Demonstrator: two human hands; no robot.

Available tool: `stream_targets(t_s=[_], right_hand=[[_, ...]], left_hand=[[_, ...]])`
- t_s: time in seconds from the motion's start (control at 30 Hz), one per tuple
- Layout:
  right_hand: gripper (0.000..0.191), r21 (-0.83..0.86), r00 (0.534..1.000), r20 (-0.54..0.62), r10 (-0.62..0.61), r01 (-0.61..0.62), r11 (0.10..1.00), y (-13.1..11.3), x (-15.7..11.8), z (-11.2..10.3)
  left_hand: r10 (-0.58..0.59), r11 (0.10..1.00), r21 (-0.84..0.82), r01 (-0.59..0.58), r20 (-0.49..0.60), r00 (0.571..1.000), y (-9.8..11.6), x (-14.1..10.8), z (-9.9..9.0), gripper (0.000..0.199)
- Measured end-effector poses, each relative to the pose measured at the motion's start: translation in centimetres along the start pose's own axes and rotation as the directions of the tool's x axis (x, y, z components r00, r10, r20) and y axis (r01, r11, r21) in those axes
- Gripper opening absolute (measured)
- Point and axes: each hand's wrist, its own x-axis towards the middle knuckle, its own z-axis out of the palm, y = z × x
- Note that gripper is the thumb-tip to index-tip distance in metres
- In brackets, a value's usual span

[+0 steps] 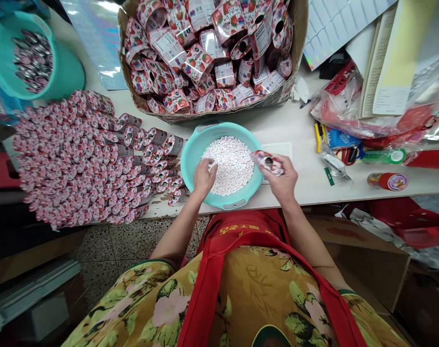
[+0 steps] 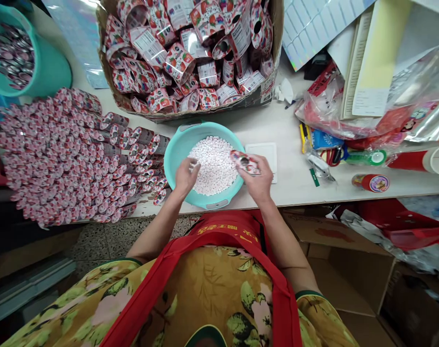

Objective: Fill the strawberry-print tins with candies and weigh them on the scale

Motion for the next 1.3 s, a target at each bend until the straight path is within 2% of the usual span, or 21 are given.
stream_targets(t_s=[0.07,0.1,0.17,0.23,0.3,0.33,0.4,0.47,0.53,0.57,0.67,0.73,0.77,0.83,0.9,1.03,1.13,1.2,1.27,1.3], right_hand=[[0.043,-0.079,0.989,-0.147,0.033,-0.045,0.996,1.7,1.2,-1.6],[0.043,-0.112,0.982,-0.183,0.045,-0.067,0.991,2.7,1.8,-2.2],[0.041,-0.149,0.981,-0.179,0.072,-0.099,0.984,4.9,2.7,-2.5],[0.041,-0.152,0.986,-0.140,0.091,-0.112,0.982,6.9,3.2,-2.2],[0.042,-0.137,0.989,-0.108,0.103,-0.118,0.984,8.3,3.2,-1.7],[0.044,-0.126,0.989,-0.096,0.111,-0.123,0.984,8.8,3.1,-1.5],[0.053,-0.101,0.989,-0.077,0.130,-0.137,0.985,9.4,2.8,-1.6],[0.065,-0.083,0.985,-0.089,0.146,-0.153,0.985,9.5,2.4,-2.4],[0.067,-0.064,0.976,-0.144,0.165,-0.176,0.982,9.4,1.7,-3.9],[0.064,-0.052,0.968,-0.178,0.178,-0.190,0.980,9.2,1.3,-4.7],[0.053,-0.021,0.943,-0.247,0.223,-0.235,0.972,9.0,0.0,-7.1],[0.049,-0.013,0.929,-0.279,0.244,-0.257,0.966,9.1,-0.9,-8.4],[0.048,-0.005,0.922,-0.295,0.252,-0.266,0.964,9.2,-1.3,-8.8],[0.047,0.019,0.905,-0.328,0.269,-0.279,0.960,9.5,-1.9,-9.5],[0.046,0.045,0.888,-0.356,0.290,-0.293,0.955,9.8,-2.3,-9.8],[0.045,0.086,0.864,-0.382,0.327,-0.319,0.944,10.3,-3.0,-10.0],[0.046,0.126,0.851,-0.392,0.349,-0.326,0.937,10.5,-3.4,-10.2],[0.047,0.146,0.844,-0.397,0.361,-0.330,0.933,10.7,-3.7,-10.3],[0.046,0.157,0.838,-0.401,0.370,-0.334,0.929,10.9,-3.9,-10.5],[0.046,0.161,0.837,-0.402,0.372,-0.335,0.928,11.0,-4.0,-10.5]], left_hand=[[-0.060,0.932,0.360,-0.029,0.234,0.970,-2.4,-0.7,0.1,0.018],[-0.087,0.894,0.443,-0.070,0.323,0.943,-3.1,-1.1,0.4,0.015],[-0.082,0.884,0.447,-0.135,0.432,0.898,-3.6,-1.7,1.2,0.011],[-0.059,0.944,0.314,-0.098,0.454,0.889,-3.4,-1.8,1.9,0.008],[-0.098,0.995,0.051,0.084,0.436,0.895,-2.9,-1.5,2.1,0.011],[-0.135,0.971,-0.117,0.207,0.447,0.885,-2.7,-1.3,1.9,0.015],[-0.173,0.800,-0.419,0.430,0.525,0.834,-2.4,-0.7,1.5,0.027],[-0.177,0.583,-0.581,0.567,0.591,0.787,-2.0,-0.1,1.1,0.027],[-0.208,0.426,-0.646,0.633,0.612,0.763,-1.7,0.3,1.1,0.019],[-0.249,0.384,-0.646,0.660,0.616,0.747,-1.6,0.5,1.3,0.019],[-0.372,0.391,-0.523,0.757,0.663,0.650,-1.3,0.6,2.3,0.019],[-0.391,0.439,-0.452,0.777,0.683,0.617,-1.1,0.6,2.6,0.013],[-0.368,0.467,-0.442,0.766,0.690,0.623,-0.9,0.7,2.6,0.011],[-0.288,0.542,-0.452,0.709,0.692,0.662,-0.2,0.9,2.3,0.011],[-0.208,0.650,-0.436,0.623,0.686,0.697,1.1,1.4,1.8,0.014],[-0.022,0.840,-0.392,0.376,0.667,0.744,5.7,2.8,1.6,0.018],[0.148,0.926,-0.355,0.131,0.659,0.737,9.9,3.9,3.0,0.014],[0.233,0.963,-0.260,-0.073,0.664,0.711,12.7,4.6,4.8,0.009],[0.300,0.943,-0.104,-0.317,0.681,0.668,15.0,5.0,7.0,0.008],[0.324,0.900,-0.016,-0.435,0.692,0.646,15.9,5.1,8.1,0.009]])
